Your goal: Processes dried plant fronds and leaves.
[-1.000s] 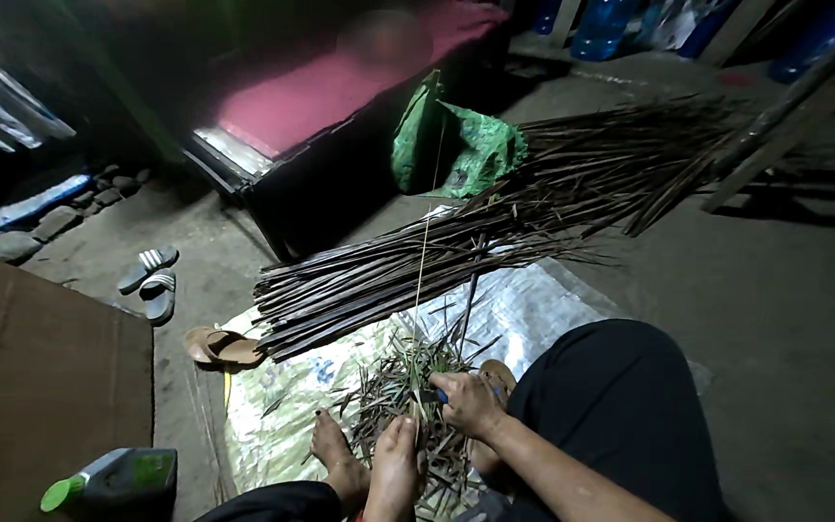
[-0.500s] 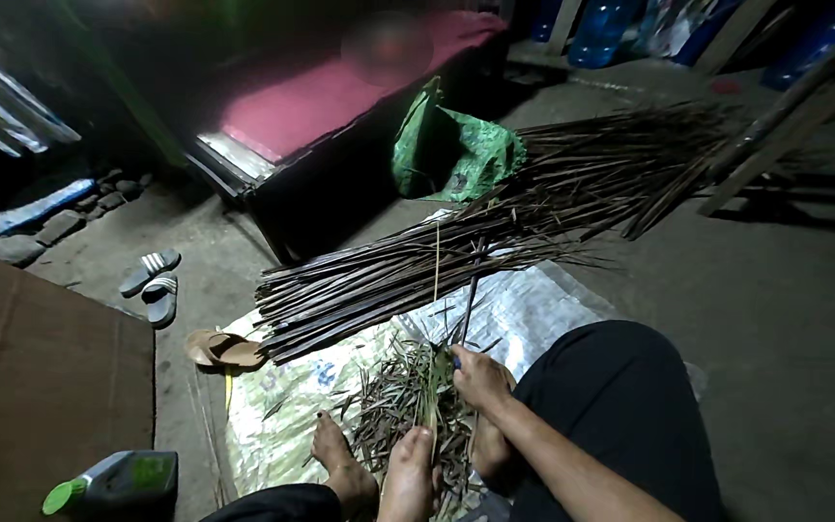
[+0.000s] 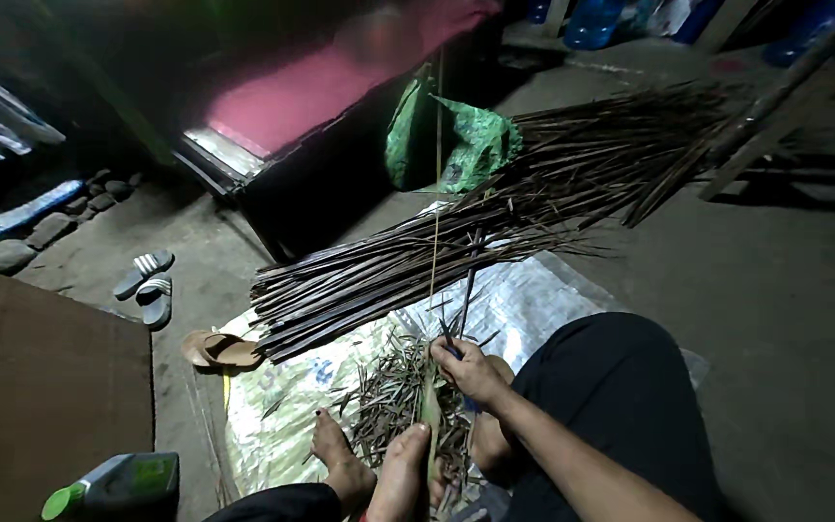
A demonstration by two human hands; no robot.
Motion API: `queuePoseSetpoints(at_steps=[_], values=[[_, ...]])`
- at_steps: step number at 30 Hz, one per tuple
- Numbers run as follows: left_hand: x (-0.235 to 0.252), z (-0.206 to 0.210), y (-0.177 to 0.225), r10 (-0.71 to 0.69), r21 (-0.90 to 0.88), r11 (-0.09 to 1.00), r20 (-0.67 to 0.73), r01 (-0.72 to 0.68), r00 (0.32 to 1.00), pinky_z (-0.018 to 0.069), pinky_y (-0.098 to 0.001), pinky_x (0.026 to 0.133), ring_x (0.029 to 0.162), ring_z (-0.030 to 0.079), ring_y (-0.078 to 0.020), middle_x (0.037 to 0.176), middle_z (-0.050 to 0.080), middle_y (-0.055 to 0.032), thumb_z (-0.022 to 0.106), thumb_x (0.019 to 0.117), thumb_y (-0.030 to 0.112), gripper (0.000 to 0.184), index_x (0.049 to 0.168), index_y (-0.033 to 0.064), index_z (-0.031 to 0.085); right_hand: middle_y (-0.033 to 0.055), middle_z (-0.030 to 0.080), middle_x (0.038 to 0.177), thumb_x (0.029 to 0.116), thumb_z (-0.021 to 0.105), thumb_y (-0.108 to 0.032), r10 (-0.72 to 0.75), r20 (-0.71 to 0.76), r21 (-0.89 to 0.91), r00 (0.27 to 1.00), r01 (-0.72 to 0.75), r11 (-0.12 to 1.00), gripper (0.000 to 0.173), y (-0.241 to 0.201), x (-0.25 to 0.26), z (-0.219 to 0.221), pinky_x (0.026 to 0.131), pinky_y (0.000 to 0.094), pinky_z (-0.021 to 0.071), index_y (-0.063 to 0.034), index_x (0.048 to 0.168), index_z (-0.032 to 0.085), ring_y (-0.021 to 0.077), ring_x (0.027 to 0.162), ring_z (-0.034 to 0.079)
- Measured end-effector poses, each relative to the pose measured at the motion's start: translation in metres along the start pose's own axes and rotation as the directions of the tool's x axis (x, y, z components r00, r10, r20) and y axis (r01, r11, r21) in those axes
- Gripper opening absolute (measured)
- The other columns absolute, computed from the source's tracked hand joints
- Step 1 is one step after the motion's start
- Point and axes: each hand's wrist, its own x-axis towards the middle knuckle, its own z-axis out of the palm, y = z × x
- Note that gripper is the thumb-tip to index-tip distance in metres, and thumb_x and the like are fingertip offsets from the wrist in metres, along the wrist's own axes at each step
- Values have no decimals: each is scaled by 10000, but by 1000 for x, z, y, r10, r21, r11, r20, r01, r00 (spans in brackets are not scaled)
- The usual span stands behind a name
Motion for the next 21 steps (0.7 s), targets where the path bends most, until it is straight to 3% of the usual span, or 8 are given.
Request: queuePoseSetpoints(at_steps=[1, 3, 4, 6, 9, 11, 17, 21], values=[[2, -1, 2, 13, -20, 1000, -60, -14, 998, 426, -171, 403, 417, 488, -41, 559, 521, 7, 294, 1135, 217, 355, 976, 51, 565, 17, 584, 796, 1079, 491, -177, -16, 41, -139, 999, 22, 990, 257, 1, -2, -1, 642, 245, 471, 4, 1131, 667, 62, 645, 517], [5, -4, 5, 26, -50, 998, -129, -33, 991, 387, -157, 379, 395, 430, -27, 551, 463, 29, 312, 1135, 225, 342, 946, 73, 554, 176, 697, 988, 1062, 489, -159, 1, 186, -419, 983, 78, 905, 305, 1, -11, 2, 848, 451, 532, 27, 1219, 673, 256, 882, 659], [6, -5, 6, 33, -65, 997, -149, -43, 988, 375, -155, 372, 387, 414, -23, 541, 449, 36, 313, 1135, 228, 350, 922, 82, 549, 217, 705, 1016, 1027, 508, -113, 19, 262, -512, 965, 122, 850, 293, 1, -17, 7, 878, 535, 531, 28, 1225, 671, 337, 943, 681], [7, -5, 6, 57, -88, 994, -168, -72, 984, 359, -144, 366, 381, 402, -10, 531, 451, 49, 300, 1134, 219, 390, 862, 94, 549, 261, 709, 976, 919, 580, -27, -8, 365, -589, 931, 238, 772, 248, 4, -29, 20, 837, 623, 525, 62, 1127, 683, 428, 943, 696], [10, -1, 7, 43, -130, 989, -210, -72, 977, 323, -147, 347, 362, 382, -14, 505, 444, 45, 283, 1137, 236, 446, 799, 96, 537, 255, 701, 912, 865, 613, -9, -46, 413, -653, 910, 331, 682, 151, 4, -41, 32, 782, 613, 529, 74, 979, 667, 434, 905, 705], [7, -1, 7, 57, -130, 988, -197, -84, 979, 316, -138, 344, 362, 376, -8, 506, 438, 51, 272, 1134, 219, 442, 796, 100, 530, 255, 708, 930, 874, 614, -14, -44, 402, -685, 915, 332, 648, 148, 2, -40, 33, 791, 603, 533, 80, 971, 674, 430, 918, 710], [0, 0, 7, 84, -127, 987, -131, -101, 988, 341, -127, 366, 381, 382, 7, 529, 428, 66, 264, 1127, 170, 372, 857, 106, 512, 238, 733, 1020, 879, 599, -13, -41, 278, -730, 960, 238, 641, 271, 11, -31, 31, 841, 595, 544, 44, 1125, 698, 411, 973, 720], [-3, 3, 6, 66, -90, 993, -98, -75, 993, 324, -135, 366, 379, 361, 1, 527, 410, 67, 275, 1140, 219, 379, 872, 102, 516, 247, 720, 1117, 927, 553, -4, 76, 185, -780, 980, 99, 618, 321, 8, -17, 22, 911, 603, 521, 11, 1222, 678, 424, 1063, 697]])
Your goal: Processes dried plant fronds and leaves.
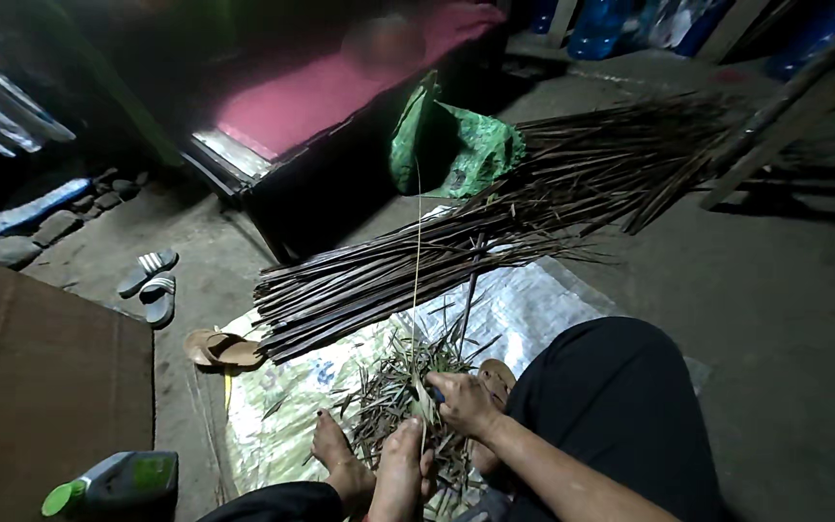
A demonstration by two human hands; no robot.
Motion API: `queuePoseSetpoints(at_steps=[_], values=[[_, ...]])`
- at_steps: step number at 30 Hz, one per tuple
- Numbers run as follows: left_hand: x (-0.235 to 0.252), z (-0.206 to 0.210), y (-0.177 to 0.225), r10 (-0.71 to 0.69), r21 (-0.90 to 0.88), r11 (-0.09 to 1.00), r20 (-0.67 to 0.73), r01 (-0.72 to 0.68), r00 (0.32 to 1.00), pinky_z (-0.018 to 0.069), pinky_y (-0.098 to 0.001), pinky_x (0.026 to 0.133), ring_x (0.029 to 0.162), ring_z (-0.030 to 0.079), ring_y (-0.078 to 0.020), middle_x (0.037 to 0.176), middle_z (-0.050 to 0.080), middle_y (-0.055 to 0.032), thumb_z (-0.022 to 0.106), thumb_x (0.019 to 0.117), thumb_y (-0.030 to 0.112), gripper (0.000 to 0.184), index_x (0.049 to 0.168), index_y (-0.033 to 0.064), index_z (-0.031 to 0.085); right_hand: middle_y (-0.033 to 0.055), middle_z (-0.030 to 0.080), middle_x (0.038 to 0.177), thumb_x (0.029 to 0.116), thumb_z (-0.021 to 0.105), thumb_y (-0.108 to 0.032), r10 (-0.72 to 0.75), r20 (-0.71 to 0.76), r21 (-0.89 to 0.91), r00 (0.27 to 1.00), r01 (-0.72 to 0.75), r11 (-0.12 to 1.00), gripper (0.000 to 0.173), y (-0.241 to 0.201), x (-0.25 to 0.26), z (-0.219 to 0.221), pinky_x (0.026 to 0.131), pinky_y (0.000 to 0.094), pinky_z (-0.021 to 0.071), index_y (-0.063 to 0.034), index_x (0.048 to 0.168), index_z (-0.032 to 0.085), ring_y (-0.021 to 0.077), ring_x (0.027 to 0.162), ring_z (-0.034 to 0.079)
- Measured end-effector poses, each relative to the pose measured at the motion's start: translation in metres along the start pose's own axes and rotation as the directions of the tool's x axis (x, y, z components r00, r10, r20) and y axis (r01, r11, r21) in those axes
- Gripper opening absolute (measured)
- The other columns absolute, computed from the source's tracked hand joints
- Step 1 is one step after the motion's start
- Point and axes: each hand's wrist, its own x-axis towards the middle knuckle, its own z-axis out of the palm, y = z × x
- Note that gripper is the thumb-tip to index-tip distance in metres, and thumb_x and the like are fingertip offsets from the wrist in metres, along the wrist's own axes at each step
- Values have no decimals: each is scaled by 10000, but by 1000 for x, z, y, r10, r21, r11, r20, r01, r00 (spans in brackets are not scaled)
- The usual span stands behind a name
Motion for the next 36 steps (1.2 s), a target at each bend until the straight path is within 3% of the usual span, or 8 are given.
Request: queuePoseSetpoints(at_steps=[8, 11, 12, 15, 18, 24, 28, 36], values=[[-8, 6, -7, -3, 57, 998, 83, -2, 997, 312, -138, 379, 393, 355, 3, 542, 421, 70, 280, 1132, 198, 362, 888, 107, 531, 234, 692, 1237, 993, 505, -61, 317, -66, 65, 946, -312, 948, 435, 15, 14, -19, 995, 599, 492, -82, 1419, 592, 414, 1181, 655], [-6, 7, -9, 31, 78, 996, 38, -34, 999, 348, -144, 386, 403, 400, -8, 552, 459, 47, 291, 1128, 187, 361, 888, 87, 541, 225, 693, 1202, 1027, 489, -82, 324, -65, 261, 944, -297, 918, 343, 25, 15, -25, 987, 558, 501, -41, 1335, 633, 372, 1134, 667], [-4, 6, -8, 42, 87, 995, 14, -43, 999, 369, -149, 391, 410, 424, -18, 562, 478, 32, 296, 1121, 172, 348, 900, 72, 546, 199, 697, 1139, 1036, 480, -82, 313, -56, 395, 948, -267, 879, 310, 26, 13, -24, 943, 496, 515, -19, 1282, 659, 313, 1048, 669], [-1, 1, -3, -9, 173, 985, 11, 7, 1000, 423, -171, 414, 433, 477, -42, 594, 501, 11, 300, 1101, 137, 272, 958, 58, 516, -32, 499, 649, 1106, 439, -198, 312, 75, 805, 947, -242, 541, 289, 17, 10, -11, 479, 214, 392, -12, 1162, 654, 52, 495, 440], [3, -4, -7, -71, 324, 946, 138, 22, 988, 487, -224, 473, 484, 536, -82, 636, 540, -5, 313, 1086, 148, 244, 1079, 34, 529, -49, 453, 588, 1086, 531, -227, 291, 151, 920, 945, -242, 308, 228, 11, 10, -5, 432, 188, 369, -22, 1100, 629, 35, 434, 395], [7, -7, -9, -58, 334, 943, 191, -9, 980, 615, -320, 642, 650, 690, -156, 808, 664, -70, 376, 1090, 88, 220, 1224, -9, 521, -55, 468, 584, 1077, 527, -155, 231, 86, 899, 969, -175, 401, 187, 9, 8, -15, 457, 176, 388, -23, 997, 633, 24, 451, 421], [12, -6, -8, 106, 320, 939, 79, -126, 991, 519, -253, 605, 656, 582, -78, 867, 603, -29, 411, 1085, 101, 265, 1269, -10, 565, -63, 510, 614, 1081, 509, -165, 84, 159, 873, 984, -180, 452, 210, 10, 4, -13, 482, 174, 395, -40, 959, 627, 12, 475, 433], [25, -18, 5, 426, 253, 883, -80, -395, 901, 565, -252, 725, 833, 666, -88, 1070, 681, -77, 411, 1081, 132, 328, 1317, -19, 583, -76, 625, 707, 1065, 535, -183, -126, 218, 838, 968, -119, 533, 222, -7, -5, -7, 492, 155, 400, -53, 927, 652, -34, 513, 471]])
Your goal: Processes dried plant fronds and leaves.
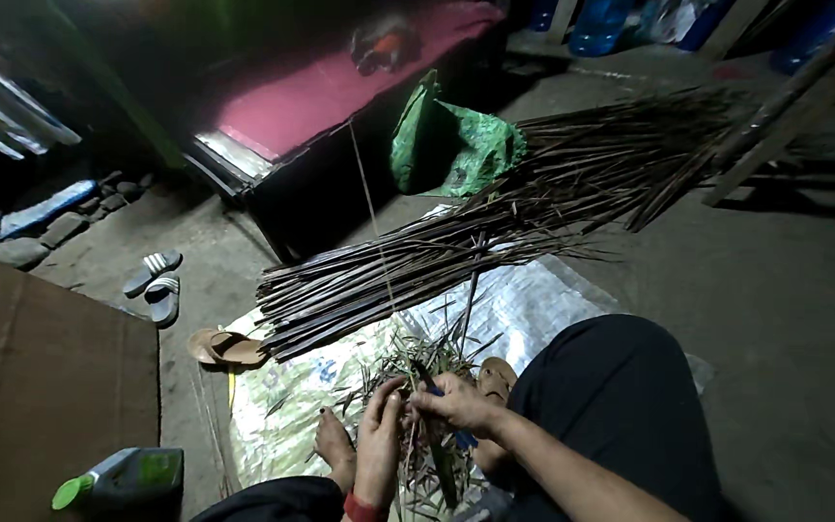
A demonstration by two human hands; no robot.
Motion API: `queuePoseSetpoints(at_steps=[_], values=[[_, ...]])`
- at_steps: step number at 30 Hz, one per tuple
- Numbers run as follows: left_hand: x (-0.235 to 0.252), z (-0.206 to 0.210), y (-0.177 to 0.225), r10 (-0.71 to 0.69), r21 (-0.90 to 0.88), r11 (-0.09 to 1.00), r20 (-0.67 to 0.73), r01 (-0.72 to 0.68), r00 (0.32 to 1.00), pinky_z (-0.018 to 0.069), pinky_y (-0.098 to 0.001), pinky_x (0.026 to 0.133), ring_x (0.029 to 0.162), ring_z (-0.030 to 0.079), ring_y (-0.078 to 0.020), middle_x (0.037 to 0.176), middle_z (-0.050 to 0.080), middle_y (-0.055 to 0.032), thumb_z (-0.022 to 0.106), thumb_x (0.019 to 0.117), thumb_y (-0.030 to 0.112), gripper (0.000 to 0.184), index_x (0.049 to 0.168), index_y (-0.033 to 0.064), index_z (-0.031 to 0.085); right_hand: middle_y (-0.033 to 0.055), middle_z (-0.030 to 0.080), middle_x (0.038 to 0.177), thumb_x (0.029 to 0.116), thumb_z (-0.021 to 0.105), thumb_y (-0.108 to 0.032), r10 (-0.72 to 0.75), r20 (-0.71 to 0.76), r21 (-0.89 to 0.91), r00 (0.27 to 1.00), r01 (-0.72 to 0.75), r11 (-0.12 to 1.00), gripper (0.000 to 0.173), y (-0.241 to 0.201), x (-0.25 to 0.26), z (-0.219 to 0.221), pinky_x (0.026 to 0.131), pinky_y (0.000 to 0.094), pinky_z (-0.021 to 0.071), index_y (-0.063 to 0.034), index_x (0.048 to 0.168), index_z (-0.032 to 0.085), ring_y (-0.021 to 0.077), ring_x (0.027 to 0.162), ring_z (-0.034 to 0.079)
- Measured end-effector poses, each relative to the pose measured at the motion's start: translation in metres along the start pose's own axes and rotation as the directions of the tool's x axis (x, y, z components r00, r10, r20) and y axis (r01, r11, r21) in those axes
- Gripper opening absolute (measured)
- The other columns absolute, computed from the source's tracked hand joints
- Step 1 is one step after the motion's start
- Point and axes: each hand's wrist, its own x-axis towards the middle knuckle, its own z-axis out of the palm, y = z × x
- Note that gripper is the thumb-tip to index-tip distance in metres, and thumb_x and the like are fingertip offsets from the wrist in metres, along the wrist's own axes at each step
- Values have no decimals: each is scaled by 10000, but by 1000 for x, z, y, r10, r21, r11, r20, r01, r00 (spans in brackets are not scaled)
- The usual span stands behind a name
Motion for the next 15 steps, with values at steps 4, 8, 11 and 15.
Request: queuePoseSetpoints(at_steps=[4, 8, 11, 15], values=[[5, -8, 6, 41, 12, 999, -1, -41, 999, 548, -230, 740, 827, 647, -60, 1029, 678, -44, 460, 1062, 121, 303, 1276, -25, 617, -94, 564, 666, 1027, 591, -183, -3, 132, -76, 991, 14, 997, 193, 13, 3, 12, 528, 168, 414, -39, 929, 675, -34, 537, 473], [8, -10, 7, 47, -91, 994, -80, -54, 996, 512, -192, 573, 628, 613, -50, 787, 682, -21, 532, 1028, 21, 132, 1038, -4, 662, -81, 555, 667, 1015, 636, -217, -14, 69, -111, 998, 21, 994, 194, 14, 3, 15, 542, 172, 425, -43, 934, 669, -23, 541, 477], [8, -13, 12, 118, -78, 988, -185, -135, 976, 547, -199, 569, 623, 652, -70, 791, 710, -40, 521, 1034, 9, 146, 1029, -16, 665, 43, 581, 867, 1103, 455, -343, 108, -62, -175, 992, -117, 978, 411, 7, 3, 7, 652, 290, 476, -3, 1304, 567, 102, 674, 525], [8, -18, 14, 220, 23, 975, -270, -222, 937, 605, -245, 638, 667, 708, -97, 805, 739, -37, 494, 1055, 57, 205, 1001, -22, 675, 34, 513, 815, 1117, 337, -295, 236, -111, -208, 965, -255, 944, 372, -3, -5, 1, 557, 308, 449, -71, 1397, 435, 129, 599, 498]])
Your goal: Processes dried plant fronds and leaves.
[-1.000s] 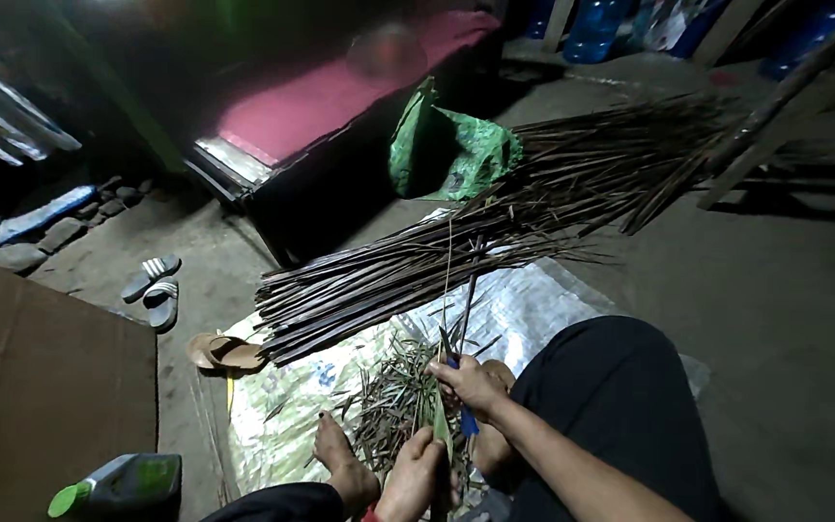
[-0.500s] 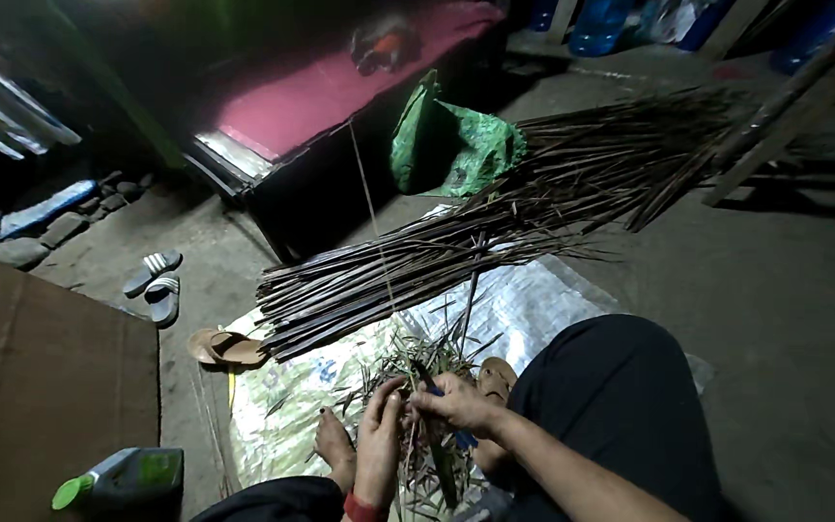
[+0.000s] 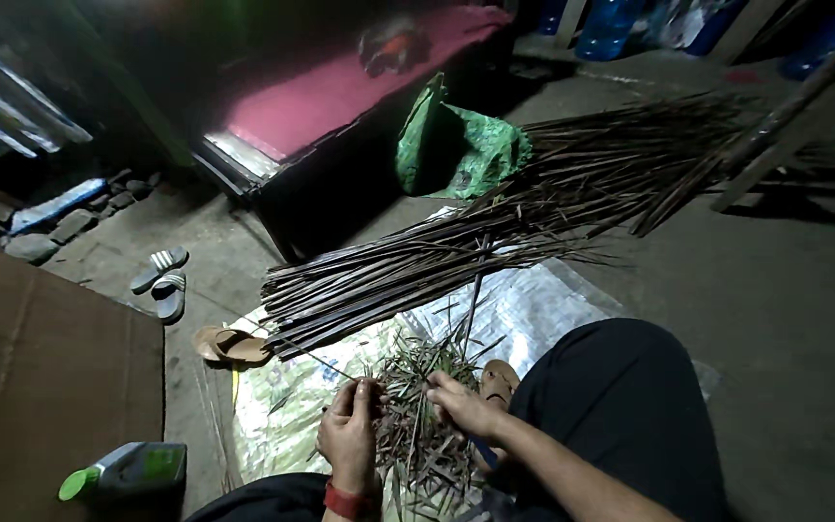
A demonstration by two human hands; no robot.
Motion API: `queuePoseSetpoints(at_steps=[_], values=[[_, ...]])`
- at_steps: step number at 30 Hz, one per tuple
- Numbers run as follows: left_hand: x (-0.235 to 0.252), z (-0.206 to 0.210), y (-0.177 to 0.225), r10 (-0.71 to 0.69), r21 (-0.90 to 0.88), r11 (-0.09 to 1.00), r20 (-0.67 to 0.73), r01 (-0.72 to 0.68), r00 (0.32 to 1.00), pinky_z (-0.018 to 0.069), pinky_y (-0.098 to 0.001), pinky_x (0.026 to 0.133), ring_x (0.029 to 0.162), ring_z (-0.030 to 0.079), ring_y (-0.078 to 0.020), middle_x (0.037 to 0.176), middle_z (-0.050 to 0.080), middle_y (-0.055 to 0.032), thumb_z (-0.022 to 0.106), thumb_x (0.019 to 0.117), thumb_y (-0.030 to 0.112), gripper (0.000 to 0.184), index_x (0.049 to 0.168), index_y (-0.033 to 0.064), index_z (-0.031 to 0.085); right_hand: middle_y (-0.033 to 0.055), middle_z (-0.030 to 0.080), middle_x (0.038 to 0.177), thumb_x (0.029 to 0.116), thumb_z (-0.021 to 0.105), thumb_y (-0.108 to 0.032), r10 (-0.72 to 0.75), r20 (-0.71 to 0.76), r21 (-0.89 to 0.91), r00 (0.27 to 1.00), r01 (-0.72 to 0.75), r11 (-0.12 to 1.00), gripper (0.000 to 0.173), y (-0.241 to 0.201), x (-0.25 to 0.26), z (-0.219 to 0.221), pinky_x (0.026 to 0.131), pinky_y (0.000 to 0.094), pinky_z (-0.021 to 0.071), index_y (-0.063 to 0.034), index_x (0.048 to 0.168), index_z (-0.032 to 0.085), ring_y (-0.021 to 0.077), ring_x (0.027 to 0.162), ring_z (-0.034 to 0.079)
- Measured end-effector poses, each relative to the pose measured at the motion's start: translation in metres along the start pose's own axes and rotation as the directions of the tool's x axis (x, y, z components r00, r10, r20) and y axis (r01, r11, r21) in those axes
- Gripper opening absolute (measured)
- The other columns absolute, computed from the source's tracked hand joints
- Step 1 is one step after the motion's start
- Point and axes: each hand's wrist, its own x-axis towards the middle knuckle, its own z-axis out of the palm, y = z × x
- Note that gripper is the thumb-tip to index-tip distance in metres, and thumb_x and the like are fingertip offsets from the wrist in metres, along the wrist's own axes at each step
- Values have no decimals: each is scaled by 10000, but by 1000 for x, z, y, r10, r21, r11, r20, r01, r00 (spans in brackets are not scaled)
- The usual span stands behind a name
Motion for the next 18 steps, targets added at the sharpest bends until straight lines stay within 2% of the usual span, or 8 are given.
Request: queuePoseSetpoints(at_steps=[2, 3, 5, 7, 11, 15, 18], values=[[1, -1, -5, 84, 42, 995, 25, -85, 996, 617, -250, 664, 683, 712, -88, 809, 737, -19, 477, 1049, 60, 221, 984, -9, 677, 72, 539, 838, 1113, 322, -240, -39, 27, -119, 999, 42, 992, 360, -4, -5, 3, 588, 344, 475, -54, 1383, 469, 164, 622, 524], [2, -1, -8, 119, 65, 990, 42, -122, 992, 620, -253, 672, 686, 712, -84, 810, 737, -14, 475, 1044, 59, 223, 981, -6, 679, 106, 564, 872, 1115, 322, -222, -74, 43, -183, 996, 81, 980, 371, -6, -9, 6, 631, 373, 496, -32, 1392, 479, 195, 663, 551], [1, 0, -12, 169, 107, 979, 70, -176, 983, 619, -243, 684, 684, 710, -65, 808, 739, 1, 482, 1034, 57, 224, 978, -5, 690, 200, 626, 962, 1113, 334, -184, -132, 56, -297, 990, 143, 944, 374, -13, -15, 17, 780, 473, 533, 11, 1390, 492, 296, 797, 632], [0, 0, -16, 211, 126, 967, 86, -220, 974, 622, -238, 689, 687, 714, -59, 805, 744, 6, 498, 1021, 57, 219, 972, -8, 701, 243, 642, 1016, 1117, 343, -186, -130, 59, -366, 990, 143, 919, 364, -18, -18, 27, 855, 521, 532, 18, 1383, 486, 356, 887, 662], [2, -1, -23, 297, 142, 938, 139, -316, 945, 617, -225, 704, 702, 712, -50, 812, 742, -2, 523, 1006, 54, 205, 961, -17, 711, 249, 632, 1017, 1122, 334, -184, -107, 81, -334, 991, 128, 934, 389, -16, -15, 34, 865, 518, 528, 25, 1429, 448, 355, 884, 656], [2, -2, -26, 309, 191, 921, 172, -339, 935, 619, -229, 725, 710, 715, -53, 819, 748, -13, 548, 1003, 67, 200, 963, -20, 723, 249, 641, 1022, 1115, 341, -167, -117, 72, -329, 991, 134, 935, 382, -14, -15, 34, 863, 516, 532, 27, 1419, 468, 355, 885, 663], [1, -3, -27, 392, 208, 880, 193, -428, 900, 618, -233, 730, 721, 715, -54, 825, 744, -33, 546, 989, 56, 209, 958, -46, 725, 297, 638, 1198, 1105, 372, -148, -10, 75, -421, 997, 41, 906, 364, -6, -6, 37, 986, 573, 497, 32, 1396, 495, 422, 1120, 648]])
